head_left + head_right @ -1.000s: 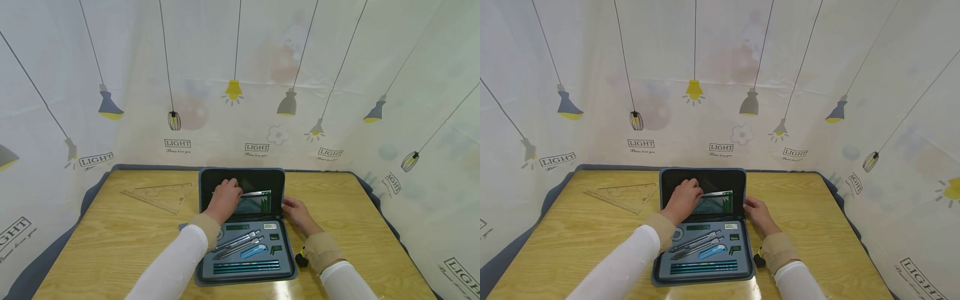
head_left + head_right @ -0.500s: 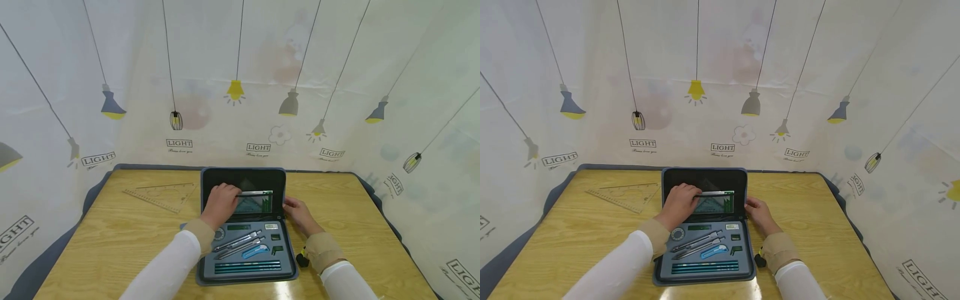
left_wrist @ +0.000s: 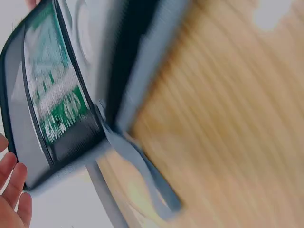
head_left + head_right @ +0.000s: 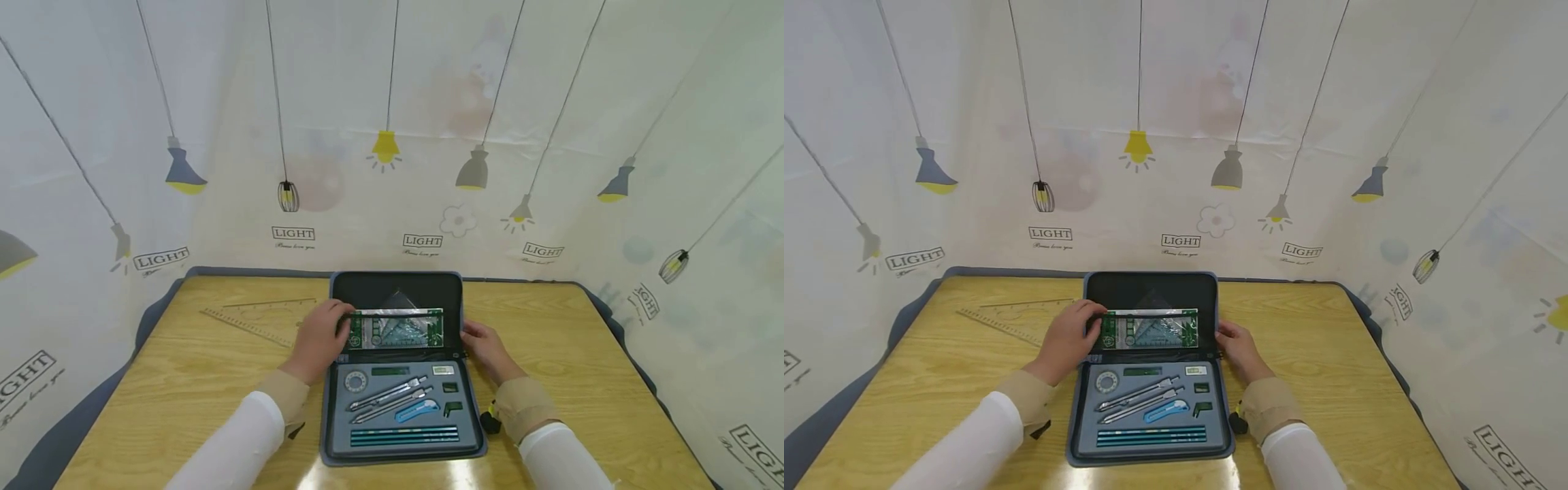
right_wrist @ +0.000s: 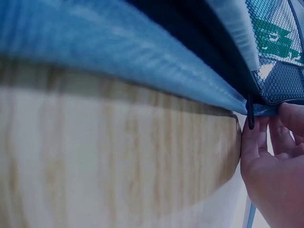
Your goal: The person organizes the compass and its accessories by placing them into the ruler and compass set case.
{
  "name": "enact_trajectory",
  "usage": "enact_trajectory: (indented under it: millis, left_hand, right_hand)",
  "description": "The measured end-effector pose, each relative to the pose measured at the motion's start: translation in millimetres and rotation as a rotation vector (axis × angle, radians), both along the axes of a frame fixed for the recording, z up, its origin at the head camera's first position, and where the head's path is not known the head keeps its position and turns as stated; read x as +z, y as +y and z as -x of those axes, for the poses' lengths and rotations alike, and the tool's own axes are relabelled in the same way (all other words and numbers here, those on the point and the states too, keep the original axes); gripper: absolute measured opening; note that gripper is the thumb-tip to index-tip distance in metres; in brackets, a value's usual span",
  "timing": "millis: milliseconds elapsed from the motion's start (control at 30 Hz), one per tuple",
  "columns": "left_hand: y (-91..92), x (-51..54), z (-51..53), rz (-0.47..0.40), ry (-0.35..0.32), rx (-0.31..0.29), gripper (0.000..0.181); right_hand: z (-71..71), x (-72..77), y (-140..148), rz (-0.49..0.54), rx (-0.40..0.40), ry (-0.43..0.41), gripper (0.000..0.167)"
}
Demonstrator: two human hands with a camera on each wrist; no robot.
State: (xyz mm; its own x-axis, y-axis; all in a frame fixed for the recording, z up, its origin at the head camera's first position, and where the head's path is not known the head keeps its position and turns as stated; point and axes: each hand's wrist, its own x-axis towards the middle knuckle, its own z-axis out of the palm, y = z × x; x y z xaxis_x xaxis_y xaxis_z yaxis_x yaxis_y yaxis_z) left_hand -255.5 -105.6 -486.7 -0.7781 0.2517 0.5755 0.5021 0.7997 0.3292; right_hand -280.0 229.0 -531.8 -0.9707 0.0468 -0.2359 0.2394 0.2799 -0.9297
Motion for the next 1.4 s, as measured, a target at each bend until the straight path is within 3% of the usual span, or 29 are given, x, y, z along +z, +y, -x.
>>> enact_trajectory:
  millis: [133, 233, 400, 600, 733, 1033, 1167, 1267, 1400]
  left_hand:
    - [-28.1, -5.0, 0.8, -0.062, -0.083, 0.08, 0.026]
    - [-50.7, -8.3, 0.5, -0.066, -0.199, 0.123, 0.033]
    - [-83.5, -17.2, -2.7, 0.088, -0.437, 0.158, 0.039]
    - [-100.2, -22.4, -12.1, 0.22, -0.596, 0.134, 0.038]
    - [-98.8, -22.6, -16.8, 0.245, -0.611, 0.126, 0.038]
    - [-89.4, -20.5, -24.4, 0.357, -0.525, 0.157, 0.038]
    - [-92.4, -20.3, -23.6, 0.314, -0.49, 0.181, 0.041]
    - [-101.5, -20.5, -19.8, 0.234, -0.508, 0.225, 0.056]
    - [-119.5, -16.7, -16.4, 0.202, -0.618, 0.302, 0.088]
  right_hand:
    - [1.3, -0.3, -2.3, -0.021, -0.009, 0.001, 0.039]
    - [1.0, -1.4, -2.7, -0.042, -0.005, 0.01, 0.039]
    - [0.7, -1.8, -2.6, -0.045, -0.006, 0.015, 0.04]
    - [1.0, -1.6, -2.2, -0.032, -0.006, 0.005, 0.04]
    - [0.9, -2.7, -1.6, -0.029, -0.004, -0.005, 0.039]
    - [2.3, -3.8, -0.8, -0.026, -0.016, -0.037, 0.04]
    - [2.3, -3.0, -0.6, -0.026, -0.019, -0.03, 0.041]
    - [1.4, -2.1, -0.9, -0.017, -0.012, -0.023, 0.041]
    - [0.4, -1.1, -0.8, 0.004, -0.012, -0.021, 0.04]
